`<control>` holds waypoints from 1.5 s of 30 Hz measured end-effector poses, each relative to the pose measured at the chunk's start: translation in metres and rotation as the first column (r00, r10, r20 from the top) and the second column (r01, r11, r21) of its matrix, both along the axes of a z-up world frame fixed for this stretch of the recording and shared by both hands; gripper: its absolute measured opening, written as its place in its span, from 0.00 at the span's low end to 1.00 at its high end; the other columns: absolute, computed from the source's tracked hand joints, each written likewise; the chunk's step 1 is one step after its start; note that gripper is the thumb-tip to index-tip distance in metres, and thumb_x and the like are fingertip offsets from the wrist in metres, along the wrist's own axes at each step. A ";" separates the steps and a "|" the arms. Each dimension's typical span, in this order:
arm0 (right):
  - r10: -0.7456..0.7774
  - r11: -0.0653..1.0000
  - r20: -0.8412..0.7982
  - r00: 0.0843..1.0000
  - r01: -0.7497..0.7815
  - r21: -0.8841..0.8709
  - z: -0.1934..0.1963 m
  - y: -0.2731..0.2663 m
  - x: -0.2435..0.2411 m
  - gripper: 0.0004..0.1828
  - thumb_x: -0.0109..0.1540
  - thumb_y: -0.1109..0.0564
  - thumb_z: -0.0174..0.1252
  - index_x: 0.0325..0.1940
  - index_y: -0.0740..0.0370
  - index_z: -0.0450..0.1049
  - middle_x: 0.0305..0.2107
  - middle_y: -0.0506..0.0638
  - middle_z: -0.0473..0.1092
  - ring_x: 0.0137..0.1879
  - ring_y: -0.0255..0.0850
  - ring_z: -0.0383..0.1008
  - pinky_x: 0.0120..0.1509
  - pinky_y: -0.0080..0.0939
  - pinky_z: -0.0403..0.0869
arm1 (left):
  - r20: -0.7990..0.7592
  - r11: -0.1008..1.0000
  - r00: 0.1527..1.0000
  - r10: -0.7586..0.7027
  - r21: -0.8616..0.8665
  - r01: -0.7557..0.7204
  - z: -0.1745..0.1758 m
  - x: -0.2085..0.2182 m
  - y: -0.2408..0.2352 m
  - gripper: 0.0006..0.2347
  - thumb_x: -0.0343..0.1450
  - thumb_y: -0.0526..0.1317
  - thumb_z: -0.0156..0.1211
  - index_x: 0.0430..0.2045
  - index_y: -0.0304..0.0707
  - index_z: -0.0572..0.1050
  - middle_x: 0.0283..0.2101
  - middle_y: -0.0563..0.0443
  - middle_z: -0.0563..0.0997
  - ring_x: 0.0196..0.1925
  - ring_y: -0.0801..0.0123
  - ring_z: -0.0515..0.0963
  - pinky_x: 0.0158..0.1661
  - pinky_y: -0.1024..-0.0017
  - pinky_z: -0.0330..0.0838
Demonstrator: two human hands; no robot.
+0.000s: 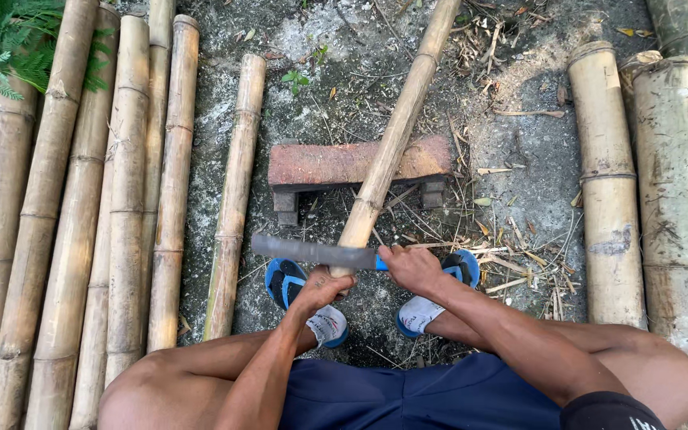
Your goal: The person sits on the ground and uses a machete to shave the outer layer off a bamboo pole resting on a brick. They repeatedly strike and scrape the bamboo to remove the green skin, rotating the pole to work on different sides.
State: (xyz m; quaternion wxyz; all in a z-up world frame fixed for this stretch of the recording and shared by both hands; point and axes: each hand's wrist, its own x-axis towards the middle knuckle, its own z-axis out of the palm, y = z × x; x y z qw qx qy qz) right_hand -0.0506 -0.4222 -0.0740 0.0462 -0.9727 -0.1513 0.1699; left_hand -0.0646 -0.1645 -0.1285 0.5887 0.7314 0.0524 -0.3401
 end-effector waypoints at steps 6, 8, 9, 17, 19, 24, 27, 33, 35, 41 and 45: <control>-0.265 0.961 0.047 0.963 0.260 0.098 0.009 -0.035 0.054 0.16 0.63 0.52 0.57 0.48 0.62 0.63 0.31 0.62 0.77 0.36 0.59 0.80 0.40 0.59 0.77 | 0.004 0.980 0.999 -0.041 -0.193 0.041 -0.008 -0.003 -0.004 0.18 0.67 0.42 0.67 0.44 0.23 0.76 0.30 0.45 0.77 0.26 0.68 0.76 0.25 0.70 0.71; -0.270 0.951 -0.019 0.963 0.269 0.152 0.005 -0.029 0.048 0.14 0.64 0.51 0.57 0.46 0.60 0.65 0.34 0.60 0.77 0.37 0.58 0.80 0.39 0.60 0.76 | -0.113 0.997 0.993 0.040 -0.066 -0.047 -0.002 0.003 -0.007 0.17 0.64 0.40 0.66 0.44 0.33 0.74 0.32 0.50 0.81 0.28 0.70 0.82 0.27 0.69 0.76; -0.222 0.966 -0.041 0.974 0.225 0.124 -0.002 -0.019 0.032 0.17 0.64 0.48 0.57 0.49 0.60 0.63 0.34 0.60 0.76 0.38 0.60 0.79 0.39 0.61 0.76 | -0.122 0.993 0.992 0.029 -0.110 -0.042 -0.002 0.001 -0.004 0.17 0.64 0.40 0.66 0.44 0.32 0.74 0.31 0.49 0.80 0.27 0.70 0.80 0.27 0.70 0.75; -0.262 0.957 0.094 0.961 0.245 0.156 -0.010 -0.032 0.045 0.08 0.67 0.55 0.49 0.48 0.58 0.65 0.34 0.58 0.76 0.40 0.57 0.81 0.40 0.58 0.77 | -0.184 0.982 0.983 0.018 -0.181 -0.052 -0.010 -0.002 0.002 0.19 0.65 0.41 0.66 0.48 0.32 0.73 0.34 0.49 0.81 0.31 0.69 0.82 0.31 0.72 0.78; -0.378 0.915 0.034 0.925 0.367 0.168 -0.007 -0.036 0.056 0.10 0.66 0.53 0.51 0.48 0.60 0.64 0.33 0.60 0.76 0.39 0.58 0.80 0.41 0.58 0.77 | -0.156 0.976 0.988 -0.007 -0.216 -0.027 -0.014 -0.004 0.000 0.20 0.66 0.41 0.68 0.48 0.26 0.74 0.34 0.47 0.80 0.31 0.66 0.81 0.31 0.70 0.79; -0.017 0.994 0.092 0.996 0.007 0.105 -0.029 -0.015 0.022 0.13 0.63 0.53 0.53 0.50 0.56 0.64 0.37 0.60 0.75 0.36 0.59 0.80 0.36 0.60 0.78 | -0.262 0.959 0.965 0.030 -0.263 -0.101 -0.026 -0.004 0.001 0.21 0.65 0.41 0.66 0.50 0.31 0.72 0.37 0.50 0.82 0.36 0.69 0.84 0.37 0.69 0.84; -0.142 0.986 0.107 0.984 0.131 0.103 -0.039 -0.031 0.024 0.14 0.63 0.52 0.52 0.51 0.55 0.64 0.35 0.59 0.77 0.38 0.59 0.81 0.39 0.60 0.78 | -0.272 0.950 0.962 0.000 -0.300 -0.085 -0.024 -0.009 0.009 0.22 0.66 0.42 0.65 0.52 0.31 0.70 0.38 0.46 0.82 0.36 0.67 0.83 0.37 0.68 0.83; -0.564 0.826 0.104 0.819 0.558 0.082 -0.013 -0.093 0.093 0.21 0.70 0.47 0.49 0.55 0.68 0.58 0.28 0.67 0.76 0.35 0.64 0.79 0.39 0.62 0.77 | 0.024 0.994 0.998 -0.065 0.091 0.063 0.025 0.002 -0.006 0.39 0.60 0.46 0.70 0.64 0.32 0.56 0.43 0.38 0.81 0.41 0.56 0.85 0.42 0.63 0.81; -0.497 0.867 0.061 0.866 0.491 0.085 -0.014 -0.081 0.076 0.25 0.70 0.39 0.47 0.51 0.65 0.59 0.29 0.64 0.74 0.33 0.61 0.80 0.33 0.59 0.78 | 0.223 0.939 0.967 -0.120 0.342 0.038 0.039 0.000 -0.023 0.43 0.58 0.47 0.71 0.67 0.31 0.52 0.45 0.33 0.80 0.43 0.49 0.84 0.44 0.58 0.79; -0.105 0.969 0.184 0.977 0.058 0.241 -0.019 -0.011 0.012 0.27 0.65 0.34 0.52 0.47 0.62 0.61 0.31 0.60 0.73 0.31 0.55 0.79 0.27 0.53 0.77 | 0.233 0.904 0.969 -0.077 0.427 -0.031 0.060 -0.008 -0.020 0.39 0.58 0.51 0.69 0.62 0.32 0.58 0.45 0.26 0.81 0.43 0.39 0.85 0.46 0.52 0.79; -0.042 0.976 0.246 0.968 -0.013 0.217 -0.008 0.008 -0.002 0.27 0.65 0.35 0.51 0.49 0.62 0.63 0.31 0.59 0.73 0.33 0.55 0.79 0.32 0.54 0.77 | 0.349 0.837 0.919 -0.182 0.546 -0.042 0.052 -0.021 -0.011 0.39 0.60 0.49 0.70 0.62 0.30 0.58 0.44 0.23 0.78 0.44 0.32 0.81 0.44 0.45 0.75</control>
